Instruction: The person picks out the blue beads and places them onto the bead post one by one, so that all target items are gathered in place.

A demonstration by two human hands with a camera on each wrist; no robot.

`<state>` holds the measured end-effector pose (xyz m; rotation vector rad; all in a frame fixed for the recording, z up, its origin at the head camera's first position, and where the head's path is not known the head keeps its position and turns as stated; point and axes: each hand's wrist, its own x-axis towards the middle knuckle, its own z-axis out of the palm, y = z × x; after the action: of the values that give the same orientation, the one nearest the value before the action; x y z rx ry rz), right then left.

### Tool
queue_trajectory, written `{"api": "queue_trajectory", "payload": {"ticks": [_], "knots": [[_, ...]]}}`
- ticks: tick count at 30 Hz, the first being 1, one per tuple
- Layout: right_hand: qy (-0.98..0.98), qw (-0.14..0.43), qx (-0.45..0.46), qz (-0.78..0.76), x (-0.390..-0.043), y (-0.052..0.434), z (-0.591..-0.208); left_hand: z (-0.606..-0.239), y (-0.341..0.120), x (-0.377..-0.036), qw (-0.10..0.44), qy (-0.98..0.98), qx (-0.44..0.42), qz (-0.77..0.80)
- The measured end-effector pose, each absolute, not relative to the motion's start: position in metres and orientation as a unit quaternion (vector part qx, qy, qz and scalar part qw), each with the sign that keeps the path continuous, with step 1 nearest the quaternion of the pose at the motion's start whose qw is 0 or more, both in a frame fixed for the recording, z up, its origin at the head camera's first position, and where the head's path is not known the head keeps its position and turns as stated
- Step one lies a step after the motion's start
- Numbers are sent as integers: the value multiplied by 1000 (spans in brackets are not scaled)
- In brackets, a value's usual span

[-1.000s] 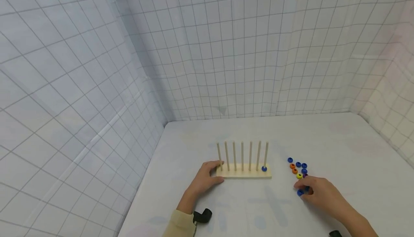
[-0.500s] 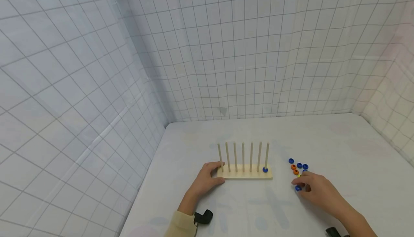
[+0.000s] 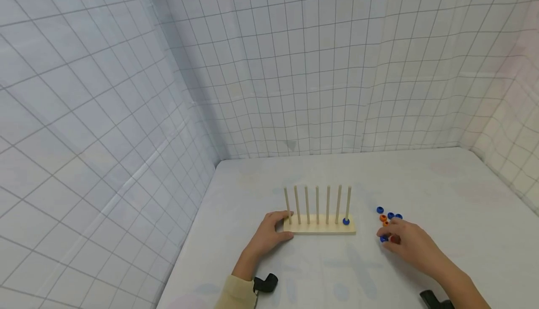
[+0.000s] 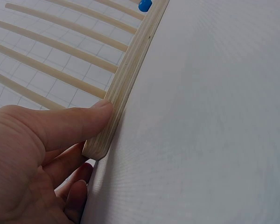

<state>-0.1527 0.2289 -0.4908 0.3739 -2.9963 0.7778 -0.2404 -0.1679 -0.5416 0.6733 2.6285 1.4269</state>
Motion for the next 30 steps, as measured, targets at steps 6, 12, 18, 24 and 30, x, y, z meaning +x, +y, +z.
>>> {"api": "queue_trajectory", "payload": {"ticks": [6,12,18,24,30], "knots": [[-959,39,130,248,-155,228,-489,-542,-168,-241,38,859,219,461],[-957,46,135,251,-160,226,-485,-541,-167,-240,40,859,215,462],[-954,54,135,260,-161,221,-478,-541,-167,-240,41,860,214,462],[-950,79,146,264,-163,218,-474,-541,-168,-240,39,859,216,462],[-946,94,153,270,-166,215,-469,-541,-168,-241,39,861,217,459]]}}
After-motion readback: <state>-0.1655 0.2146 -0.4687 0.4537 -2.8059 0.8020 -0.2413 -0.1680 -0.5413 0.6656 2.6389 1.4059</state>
